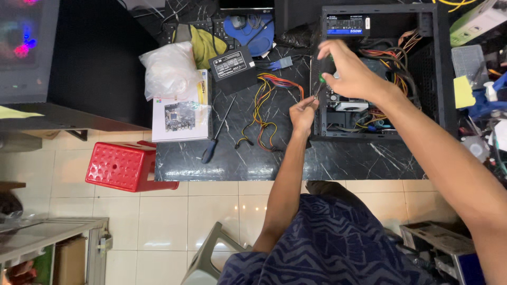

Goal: The person works inside an open computer case, using a screwdriver to tighten screws on a graphics card and adjusting internal cables. They briefly move around the cluttered workspace to retrieve tools before returning to secure the components.

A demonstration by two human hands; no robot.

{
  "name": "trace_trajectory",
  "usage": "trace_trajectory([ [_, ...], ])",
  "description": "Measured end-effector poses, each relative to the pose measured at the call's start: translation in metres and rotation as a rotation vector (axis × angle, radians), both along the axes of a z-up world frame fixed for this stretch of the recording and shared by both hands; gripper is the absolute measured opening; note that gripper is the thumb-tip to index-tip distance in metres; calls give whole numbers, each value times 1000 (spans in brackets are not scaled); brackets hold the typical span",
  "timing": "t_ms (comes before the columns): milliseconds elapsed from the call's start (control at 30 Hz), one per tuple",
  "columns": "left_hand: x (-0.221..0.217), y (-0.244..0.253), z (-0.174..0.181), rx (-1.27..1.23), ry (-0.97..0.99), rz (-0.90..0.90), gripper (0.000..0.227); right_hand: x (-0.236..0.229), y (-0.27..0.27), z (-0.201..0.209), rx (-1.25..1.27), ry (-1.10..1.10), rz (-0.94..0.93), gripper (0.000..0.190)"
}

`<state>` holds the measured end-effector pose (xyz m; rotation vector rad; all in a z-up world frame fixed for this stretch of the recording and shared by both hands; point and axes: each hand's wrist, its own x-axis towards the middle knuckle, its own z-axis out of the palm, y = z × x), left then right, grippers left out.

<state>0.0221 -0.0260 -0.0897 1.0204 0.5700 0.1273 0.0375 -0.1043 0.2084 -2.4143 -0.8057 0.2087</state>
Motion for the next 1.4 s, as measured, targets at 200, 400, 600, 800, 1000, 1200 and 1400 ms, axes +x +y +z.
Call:
trace_trajectory([
  [200,0,-5,-10,-7,-69,21,27,0,-3,18,-102,161,-26,26],
  [400,-8,2,26,339,72,-33,21,-8,-22,0,93,-29,43,38],
  [600,-16,25,60,544,38,-137,22,-16,-16,22,-55,133,-43,25],
  [800,-6,38,66,617,31,-266,31,-19,-1,33,-110,162,-2,23],
  [1000,-3,32,57,606,11,-231,29,-7,-3,14,-108,71,79,25],
  [1200,-7,31,62,456,153,-225,28,0,-2,18,-98,81,50,24],
  [1400,-5,30,67,92,135,-179,20,7,-5,17,-183,154,-64,23],
])
